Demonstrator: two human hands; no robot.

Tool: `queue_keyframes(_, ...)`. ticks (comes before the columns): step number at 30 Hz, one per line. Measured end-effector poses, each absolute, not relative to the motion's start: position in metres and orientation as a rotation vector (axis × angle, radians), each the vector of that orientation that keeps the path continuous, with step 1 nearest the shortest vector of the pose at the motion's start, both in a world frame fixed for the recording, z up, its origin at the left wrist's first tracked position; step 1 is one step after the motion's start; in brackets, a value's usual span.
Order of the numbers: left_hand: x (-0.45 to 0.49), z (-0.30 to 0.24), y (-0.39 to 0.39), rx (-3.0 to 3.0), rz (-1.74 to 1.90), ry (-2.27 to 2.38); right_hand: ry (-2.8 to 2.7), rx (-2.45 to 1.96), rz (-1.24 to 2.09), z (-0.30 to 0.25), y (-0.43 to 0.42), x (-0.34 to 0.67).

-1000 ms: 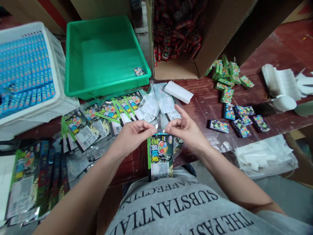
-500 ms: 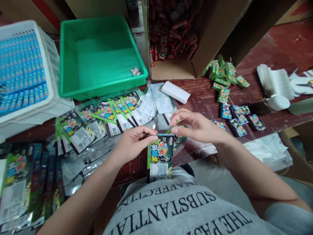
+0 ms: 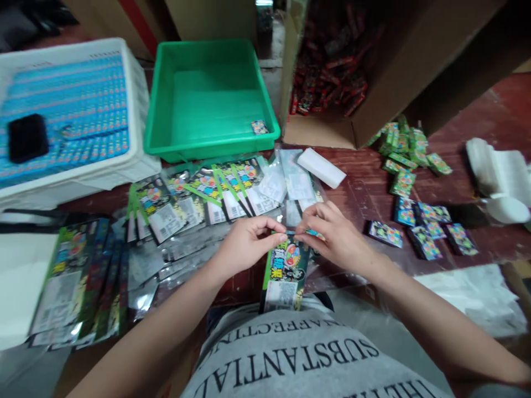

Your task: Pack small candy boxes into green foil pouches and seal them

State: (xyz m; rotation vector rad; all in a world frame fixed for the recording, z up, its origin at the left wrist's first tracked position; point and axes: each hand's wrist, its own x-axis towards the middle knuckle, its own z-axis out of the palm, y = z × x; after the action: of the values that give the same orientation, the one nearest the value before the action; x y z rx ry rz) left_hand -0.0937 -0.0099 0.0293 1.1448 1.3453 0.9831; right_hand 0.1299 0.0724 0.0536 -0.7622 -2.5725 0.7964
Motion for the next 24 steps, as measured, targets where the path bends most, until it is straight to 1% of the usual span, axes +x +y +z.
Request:
queue_keyframes(2, -0.094, 0.031, -0.018, 1.078, 1.034, 1.308, -2.600, -0.728, 0.894, 0.053, 0.068, 0.131)
queue_keyframes(5, -0.102, 0.027, -0.038, 0.842, 1.203, 1.136, -2.562, -0.683, 1.259, 0.049, 0.071, 0.123)
queue_keyframes(6, -0.107, 0.024, -0.047, 0.735, 1.268, 1.045, -2.507, -0.640, 1.332, 0.047, 0.074, 0.115)
queue_keyframes(8, -0.118, 0.022, -0.068, 0.558, 1.322, 0.868, -2.369, -0.595, 1.410, 0.046, 0.078, 0.086)
queue_keyframes(10, -0.129, 0.027, -0.092, 0.456, 1.272, 0.750, -2.238, -0.558, 1.468, 0.049, 0.075, 0.045)
queue_keyframes(13, -0.149, 0.054, -0.126, 0.358, 1.223, 0.752, -2.115, -0.431, 1.645, 0.057, 0.059, -0.022)
queue_keyframes(15, -0.177, 0.076, -0.148, 0.304, 1.301, 0.934, -2.071, -0.321, 1.767, 0.059, 0.051, -0.062)
queue_keyframes(17, -0.218, 0.095, -0.168, 0.271, 1.417, 1.230, -2.057, -0.235, 1.837, 0.056, 0.050, -0.093)
queue_keyframes(20, -0.293, 0.109, -0.193, 0.225, 1.580, 1.647, -2.097, -0.205, 1.759, 0.048, 0.053, -0.127)
queue_keyframes(22, -0.334, 0.109, -0.204, 0.223, 1.505, 1.925, -2.173, -0.214, 1.654, 0.043, 0.053, -0.148)
queue_keyframes(24, -0.360, 0.103, -0.209, 0.248, 1.366, 2.059, -2.277, -0.182, 1.568, 0.040, 0.047, -0.168)
